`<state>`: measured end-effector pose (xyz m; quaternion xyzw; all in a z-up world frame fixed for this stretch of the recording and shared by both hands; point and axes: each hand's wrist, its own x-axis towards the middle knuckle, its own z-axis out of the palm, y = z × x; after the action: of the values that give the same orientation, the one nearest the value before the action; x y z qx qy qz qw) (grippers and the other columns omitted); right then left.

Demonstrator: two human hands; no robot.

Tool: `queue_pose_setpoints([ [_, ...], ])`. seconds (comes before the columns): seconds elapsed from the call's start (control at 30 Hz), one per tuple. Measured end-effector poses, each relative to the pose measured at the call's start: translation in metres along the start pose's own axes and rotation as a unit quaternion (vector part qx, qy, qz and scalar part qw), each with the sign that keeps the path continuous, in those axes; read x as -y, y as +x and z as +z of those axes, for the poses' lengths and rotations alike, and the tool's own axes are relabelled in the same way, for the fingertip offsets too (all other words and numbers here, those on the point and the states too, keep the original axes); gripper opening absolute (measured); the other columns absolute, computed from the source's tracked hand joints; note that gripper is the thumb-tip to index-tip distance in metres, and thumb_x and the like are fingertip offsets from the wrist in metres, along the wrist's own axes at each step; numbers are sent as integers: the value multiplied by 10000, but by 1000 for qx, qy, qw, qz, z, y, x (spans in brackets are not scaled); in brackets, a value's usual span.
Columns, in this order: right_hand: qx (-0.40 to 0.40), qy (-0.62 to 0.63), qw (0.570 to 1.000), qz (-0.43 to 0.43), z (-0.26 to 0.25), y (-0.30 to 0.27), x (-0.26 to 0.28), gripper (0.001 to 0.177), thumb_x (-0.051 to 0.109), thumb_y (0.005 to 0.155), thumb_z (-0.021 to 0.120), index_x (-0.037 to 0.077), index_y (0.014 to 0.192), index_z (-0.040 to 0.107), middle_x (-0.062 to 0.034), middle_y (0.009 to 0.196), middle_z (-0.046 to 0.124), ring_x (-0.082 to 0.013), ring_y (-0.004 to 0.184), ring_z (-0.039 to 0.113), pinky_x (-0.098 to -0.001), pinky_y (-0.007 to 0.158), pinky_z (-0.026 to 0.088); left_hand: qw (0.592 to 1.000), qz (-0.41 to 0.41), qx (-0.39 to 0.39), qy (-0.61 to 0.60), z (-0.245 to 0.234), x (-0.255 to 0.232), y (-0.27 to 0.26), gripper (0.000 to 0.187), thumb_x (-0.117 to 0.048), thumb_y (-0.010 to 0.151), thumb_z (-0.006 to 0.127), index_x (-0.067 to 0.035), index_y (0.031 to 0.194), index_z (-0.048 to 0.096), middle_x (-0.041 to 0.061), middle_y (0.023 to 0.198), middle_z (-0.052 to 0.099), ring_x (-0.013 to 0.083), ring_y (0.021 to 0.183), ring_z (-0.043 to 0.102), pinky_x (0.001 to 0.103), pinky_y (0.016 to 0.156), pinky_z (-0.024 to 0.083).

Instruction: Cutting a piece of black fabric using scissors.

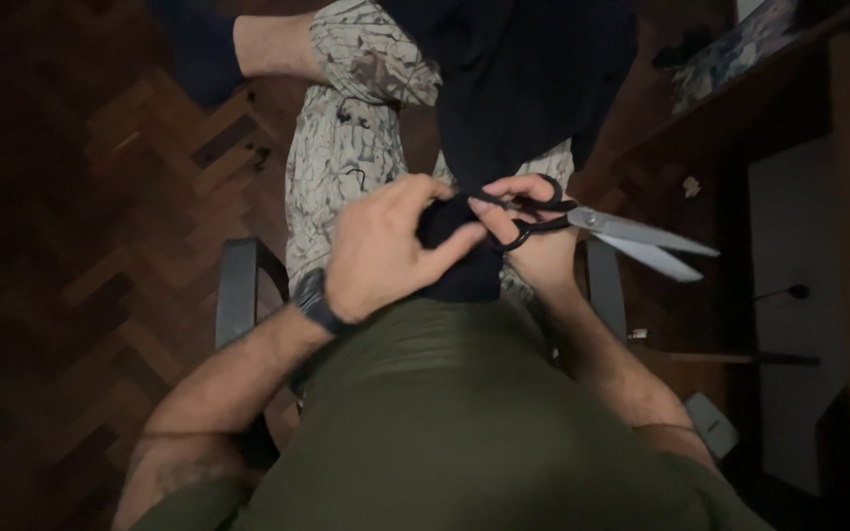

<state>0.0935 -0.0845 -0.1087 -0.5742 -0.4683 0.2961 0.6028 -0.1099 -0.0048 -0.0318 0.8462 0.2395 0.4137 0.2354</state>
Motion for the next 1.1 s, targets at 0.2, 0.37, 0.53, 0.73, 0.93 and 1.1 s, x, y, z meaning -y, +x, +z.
queue_pose_setpoints([
  [0.2, 9, 6, 1000, -12, -26, -5, 5, 143, -16, 974, 788, 19, 1080, 698, -28, 999, 708, -56, 901, 644, -194, 785, 526, 998, -55, 19, 22, 22, 28, -6, 195, -222, 993, 752, -77, 928, 639, 112, 784, 663, 309, 706, 670, 422, 601, 497],
  [0.37, -157, -58, 981, -98, -57, -9, -18, 147, -5, 1014, 745, 33, 1103, 634, -12, 986, 666, -77, 871, 615, -210, 781, 497, 958, -240, -155, -11, -4, 60, -29, 197, -157, 993, 676, -44, 859, 586, 135, 690, 613, 286, 601, 676, 392, 571, 500],
  [0.53, -191, 63, 978, -60, -54, -14, -24, 118, 13, 1005, 711, 49, 1084, 631, -8, 970, 664, -77, 848, 612, -226, 782, 513, 952, -282, -27, 113, -5, 74, -49, 200, -249, 974, 718, -90, 867, 660, 114, 704, 671, 308, 653, 689, 428, 583, 516],
  [0.73, -130, 8, 991, -7, -67, -29, -29, 146, 7, 970, 734, 38, 1073, 634, -6, 985, 656, -65, 897, 612, -205, 819, 500, 991, -108, 14, 81, 11, 33, -11, 434, -329, 835, 759, -47, 1146, 647, 131, 1020, 715, 317, 935, 687, 411, 801, 527],
  [0.93, -66, 85, 994, 8, -66, -36, -11, 147, -6, 955, 742, 50, 1041, 636, -18, 1010, 686, -46, 853, 604, -177, 761, 470, 997, -18, 29, 71, 56, 46, -7, 346, -276, 824, 778, -70, 1068, 647, 120, 916, 713, 328, 898, 672, 445, 835, 489],
  [1.1, -6, 48, 999, 1, -94, -44, -19, 138, -14, 942, 739, 41, 1019, 638, -38, 1012, 709, -60, 864, 616, -196, 771, 488, 997, -59, 34, -23, 55, 57, -10, 169, -139, 970, 689, -21, 1085, 654, 168, 824, 696, 360, 735, 651, 424, 636, 475],
])
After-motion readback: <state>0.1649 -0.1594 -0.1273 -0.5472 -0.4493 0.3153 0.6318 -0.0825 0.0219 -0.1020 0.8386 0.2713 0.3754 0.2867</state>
